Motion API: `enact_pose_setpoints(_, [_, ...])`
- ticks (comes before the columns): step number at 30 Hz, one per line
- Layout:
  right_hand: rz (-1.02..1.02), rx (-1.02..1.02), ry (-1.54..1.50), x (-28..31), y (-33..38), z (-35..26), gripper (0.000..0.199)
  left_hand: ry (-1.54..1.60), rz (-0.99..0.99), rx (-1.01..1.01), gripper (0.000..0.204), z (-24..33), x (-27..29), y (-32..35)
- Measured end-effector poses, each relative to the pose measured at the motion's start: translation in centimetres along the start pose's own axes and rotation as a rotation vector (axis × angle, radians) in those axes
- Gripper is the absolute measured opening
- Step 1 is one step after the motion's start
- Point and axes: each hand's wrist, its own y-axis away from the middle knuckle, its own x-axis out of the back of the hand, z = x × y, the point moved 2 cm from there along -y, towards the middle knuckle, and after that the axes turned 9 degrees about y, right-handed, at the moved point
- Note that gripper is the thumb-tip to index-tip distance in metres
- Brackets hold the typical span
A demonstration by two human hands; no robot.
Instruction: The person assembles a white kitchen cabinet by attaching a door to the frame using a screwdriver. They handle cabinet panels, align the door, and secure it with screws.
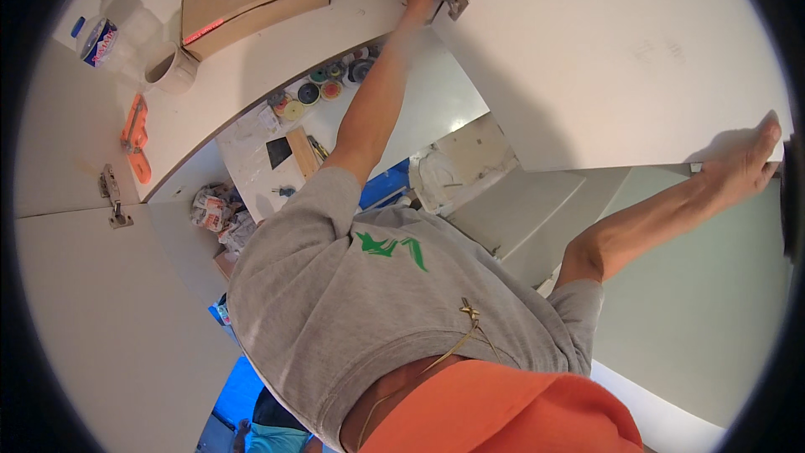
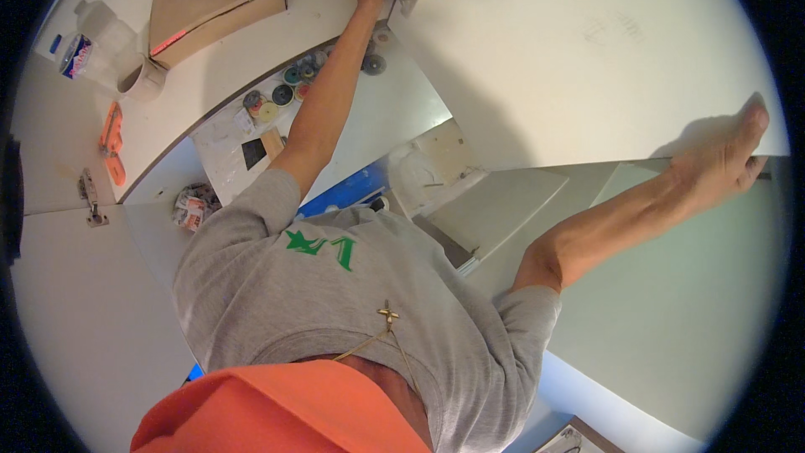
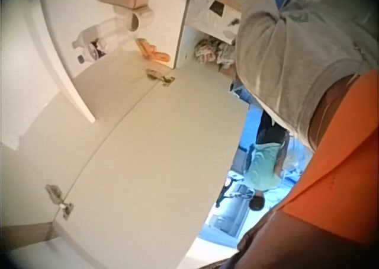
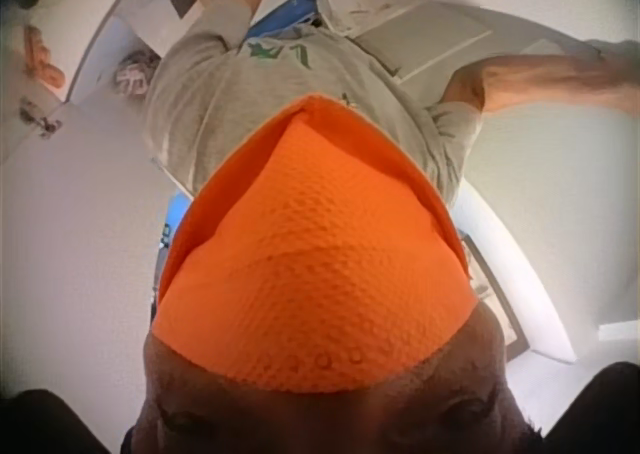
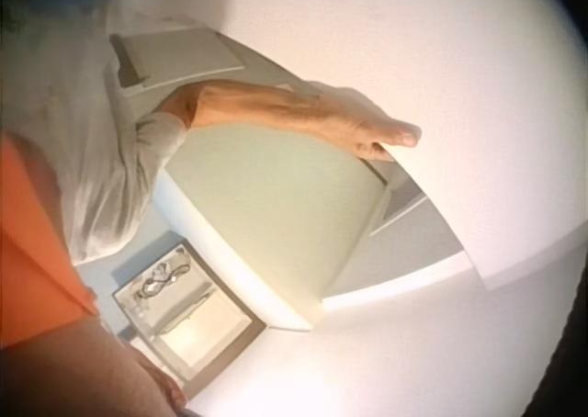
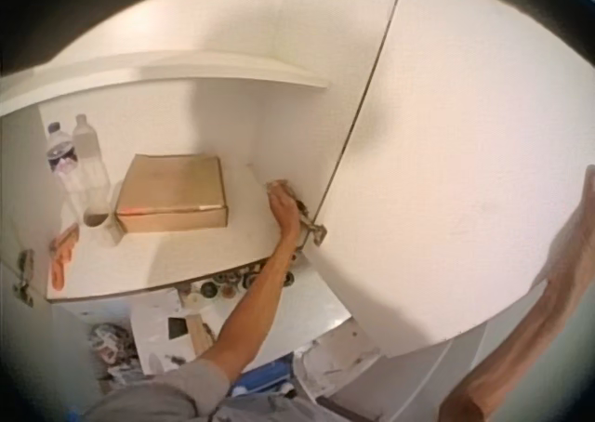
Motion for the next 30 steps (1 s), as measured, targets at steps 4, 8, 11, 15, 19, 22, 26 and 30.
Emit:
enact_pose_setpoints(4, [0.087, 0.095, 0.029, -0.1, -0.7, 0.7, 0.048, 0.25, 0.054, 0.074, 0.037, -1.3, -0.6, -0.5])
enact_pose_setpoints(8, [0.112, 0.022, 0.01, 0.0, -0.7, 1.0, 0.048, 0.328, 0.029, -0.026, 0.035, -2.7, -0.5, -1.2])
enact_pose_setpoints(11, [0.078, 0.06, 0.003, 0.3, -0.6, 0.5, 0.047, 0.271, -0.034, -0.021, 0.035, -2.5, -0.3, -0.9])
enact_pose_setpoints(15, [0.077, 0.086, 0.028, 0.3, -0.3, -0.2, 0.046, 0.322, 0.044, 0.045, 0.034, -1.3, -0.6, -0.1])
enact_pose_setpoints(19, [0.093, -0.005, 0.082, 0.1, 0.5, -0.6, 0.048, 0.275, 0.077, 0.017, 0.033, -0.6, -1.1, -0.2])
enact_pose_setpoints(22, [0.061, 0.046, 0.078, 0.0, 1.0, -1.3, 0.053, 0.231, 0.073, -0.019, 0.033, -0.4, -1.0, -0.6])
enact_pose_setpoints(26, [0.109, 0.059, 0.201, 0.0, 2.0, -2.0, 0.057, 0.239, 0.002, -0.009, 0.034, -0.3, -0.6, -0.9])
enact_pose_setpoints(30, [0.093, 0.105, 0.192, 0.3, 2.8, -2.8, 0.063, 0.18, -0.002, -0.001, 0.034, -0.3, -0.3, -1.0])
